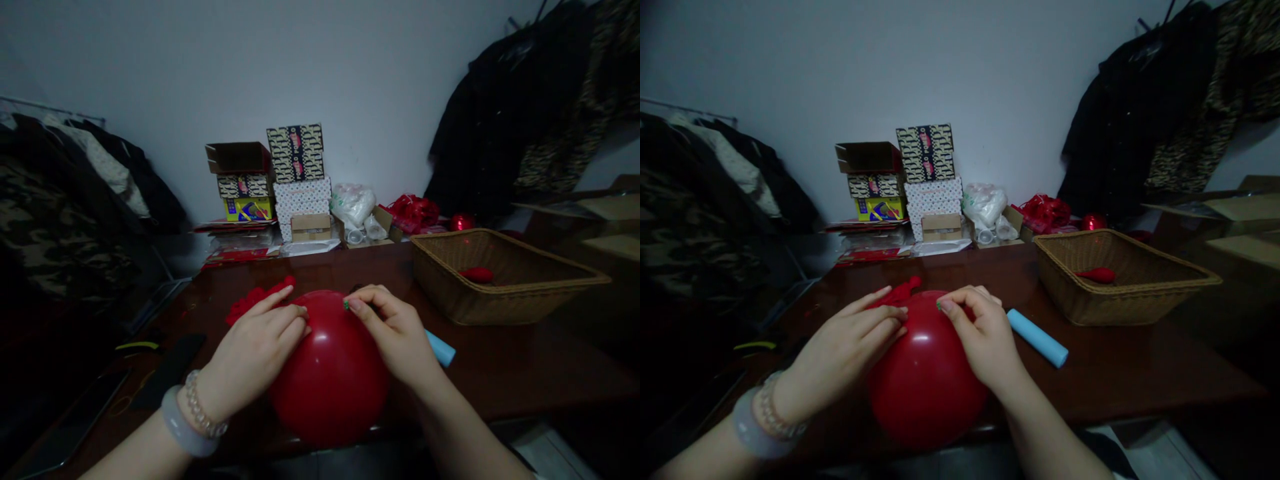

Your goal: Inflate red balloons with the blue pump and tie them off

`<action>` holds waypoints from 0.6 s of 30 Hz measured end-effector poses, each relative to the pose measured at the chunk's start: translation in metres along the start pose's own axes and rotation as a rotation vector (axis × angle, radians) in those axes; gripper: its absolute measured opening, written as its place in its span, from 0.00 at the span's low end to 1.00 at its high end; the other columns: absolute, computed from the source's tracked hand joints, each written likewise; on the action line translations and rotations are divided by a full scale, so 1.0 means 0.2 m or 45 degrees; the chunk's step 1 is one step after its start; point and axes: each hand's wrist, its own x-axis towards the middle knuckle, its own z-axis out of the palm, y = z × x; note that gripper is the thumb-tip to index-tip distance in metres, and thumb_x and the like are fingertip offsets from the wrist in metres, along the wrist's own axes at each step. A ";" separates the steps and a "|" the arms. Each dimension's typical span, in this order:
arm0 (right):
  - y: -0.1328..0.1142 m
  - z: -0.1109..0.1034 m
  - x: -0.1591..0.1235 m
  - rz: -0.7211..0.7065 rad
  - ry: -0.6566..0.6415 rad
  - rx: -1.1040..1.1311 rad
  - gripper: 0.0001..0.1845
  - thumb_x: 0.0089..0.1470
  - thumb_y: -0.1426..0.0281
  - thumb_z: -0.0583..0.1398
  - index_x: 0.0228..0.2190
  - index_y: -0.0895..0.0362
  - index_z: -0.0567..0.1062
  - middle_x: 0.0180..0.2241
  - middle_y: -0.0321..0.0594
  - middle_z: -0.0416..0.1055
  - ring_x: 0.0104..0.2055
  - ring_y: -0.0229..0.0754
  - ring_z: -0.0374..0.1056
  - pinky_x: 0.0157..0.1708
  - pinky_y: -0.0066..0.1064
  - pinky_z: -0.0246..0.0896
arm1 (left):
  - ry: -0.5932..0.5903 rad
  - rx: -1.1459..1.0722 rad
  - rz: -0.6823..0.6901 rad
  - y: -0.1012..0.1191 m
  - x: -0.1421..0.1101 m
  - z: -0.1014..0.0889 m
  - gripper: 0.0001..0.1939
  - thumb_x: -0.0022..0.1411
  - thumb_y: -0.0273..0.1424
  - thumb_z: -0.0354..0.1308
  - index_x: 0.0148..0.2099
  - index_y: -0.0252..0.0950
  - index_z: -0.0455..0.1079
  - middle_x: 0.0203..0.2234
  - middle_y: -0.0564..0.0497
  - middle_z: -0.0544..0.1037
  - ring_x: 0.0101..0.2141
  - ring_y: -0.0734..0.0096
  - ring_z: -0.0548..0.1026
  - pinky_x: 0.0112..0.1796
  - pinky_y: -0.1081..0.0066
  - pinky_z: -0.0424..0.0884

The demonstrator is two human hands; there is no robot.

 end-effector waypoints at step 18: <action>0.09 0.06 0.01 -0.008 -0.060 0.183 0.06 0.56 0.66 0.62 0.30 0.53 0.78 0.33 0.38 0.73 0.39 0.42 0.69 0.43 0.35 0.64 | 0.357 -0.380 -0.610 0.24 0.14 0.20 0.04 0.66 0.29 0.52 0.37 0.37 0.67 0.41 0.47 0.74 0.41 0.66 0.73 0.41 0.63 0.72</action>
